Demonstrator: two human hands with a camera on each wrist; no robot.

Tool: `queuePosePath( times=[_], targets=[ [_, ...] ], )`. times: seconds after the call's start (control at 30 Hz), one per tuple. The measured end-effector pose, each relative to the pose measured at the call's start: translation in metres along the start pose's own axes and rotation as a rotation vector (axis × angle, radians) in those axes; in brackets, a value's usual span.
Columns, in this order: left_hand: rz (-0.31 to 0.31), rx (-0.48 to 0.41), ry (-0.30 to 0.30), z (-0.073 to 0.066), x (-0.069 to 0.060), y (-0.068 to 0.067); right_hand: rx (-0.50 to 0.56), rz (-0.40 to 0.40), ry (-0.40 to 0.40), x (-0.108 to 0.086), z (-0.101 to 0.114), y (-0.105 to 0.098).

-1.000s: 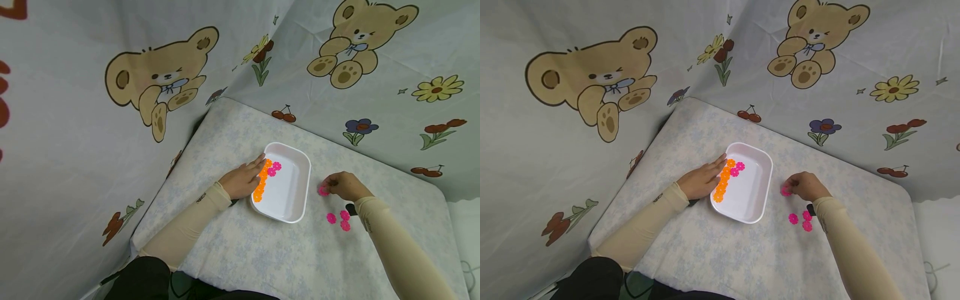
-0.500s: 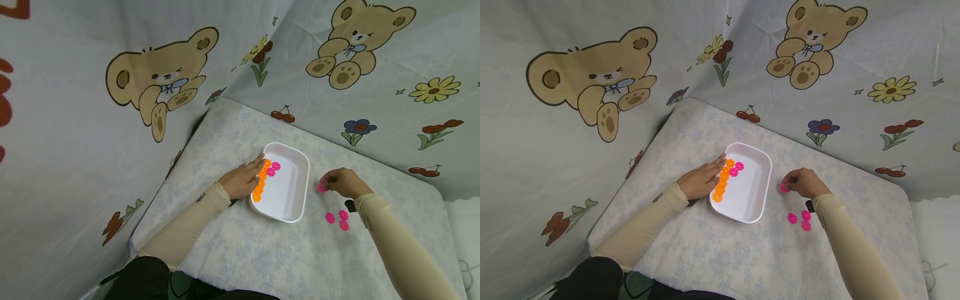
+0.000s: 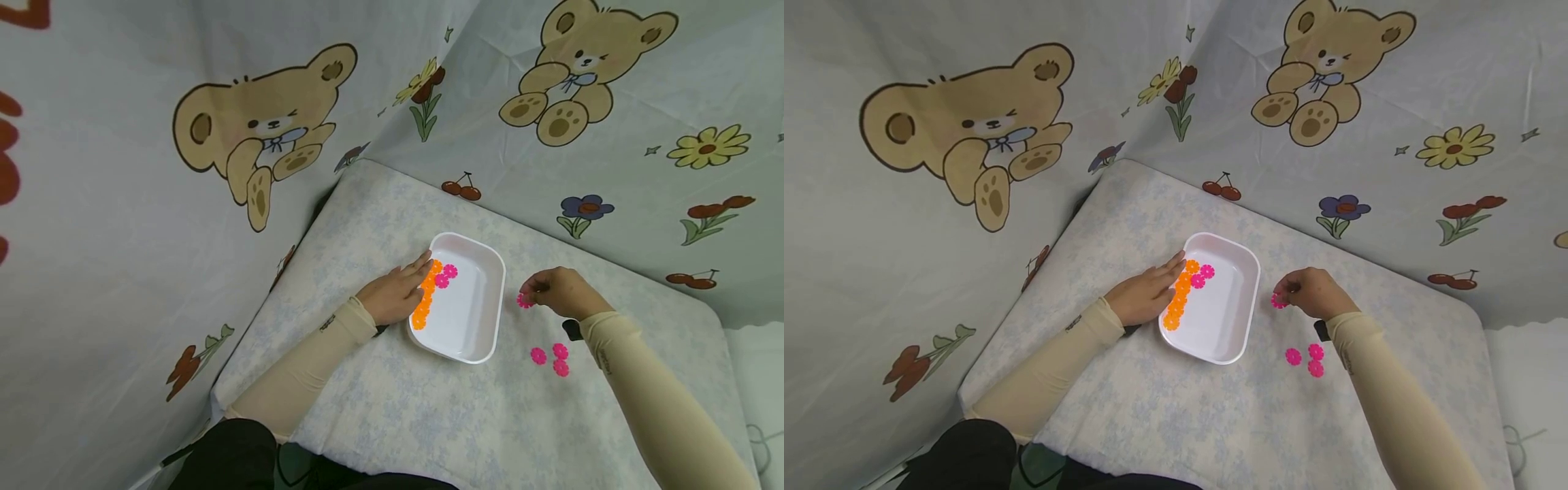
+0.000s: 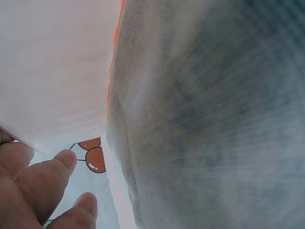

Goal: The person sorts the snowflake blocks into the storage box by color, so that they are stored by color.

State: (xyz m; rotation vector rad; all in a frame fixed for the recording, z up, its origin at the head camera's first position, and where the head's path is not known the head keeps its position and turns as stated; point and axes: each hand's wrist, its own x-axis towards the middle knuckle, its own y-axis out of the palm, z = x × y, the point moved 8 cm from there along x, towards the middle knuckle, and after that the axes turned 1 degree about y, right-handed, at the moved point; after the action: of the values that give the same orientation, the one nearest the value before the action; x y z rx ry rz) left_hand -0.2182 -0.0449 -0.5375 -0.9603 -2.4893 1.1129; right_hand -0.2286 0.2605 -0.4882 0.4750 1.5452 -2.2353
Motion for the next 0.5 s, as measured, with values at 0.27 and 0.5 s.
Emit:
queuePosePath(
  times=[0.27, 0.5],
  targets=[
    [-0.002, -0.006, 0.004, 0.000, 0.000, 0.000, 0.022, 0.020, 0.016, -0.003, 0.012, -0.001],
    [0.005, -0.004, -0.003, 0.000, -0.001, 0.000, 0.013, 0.020, -0.015, -0.003, 0.028, -0.001]
  ],
)
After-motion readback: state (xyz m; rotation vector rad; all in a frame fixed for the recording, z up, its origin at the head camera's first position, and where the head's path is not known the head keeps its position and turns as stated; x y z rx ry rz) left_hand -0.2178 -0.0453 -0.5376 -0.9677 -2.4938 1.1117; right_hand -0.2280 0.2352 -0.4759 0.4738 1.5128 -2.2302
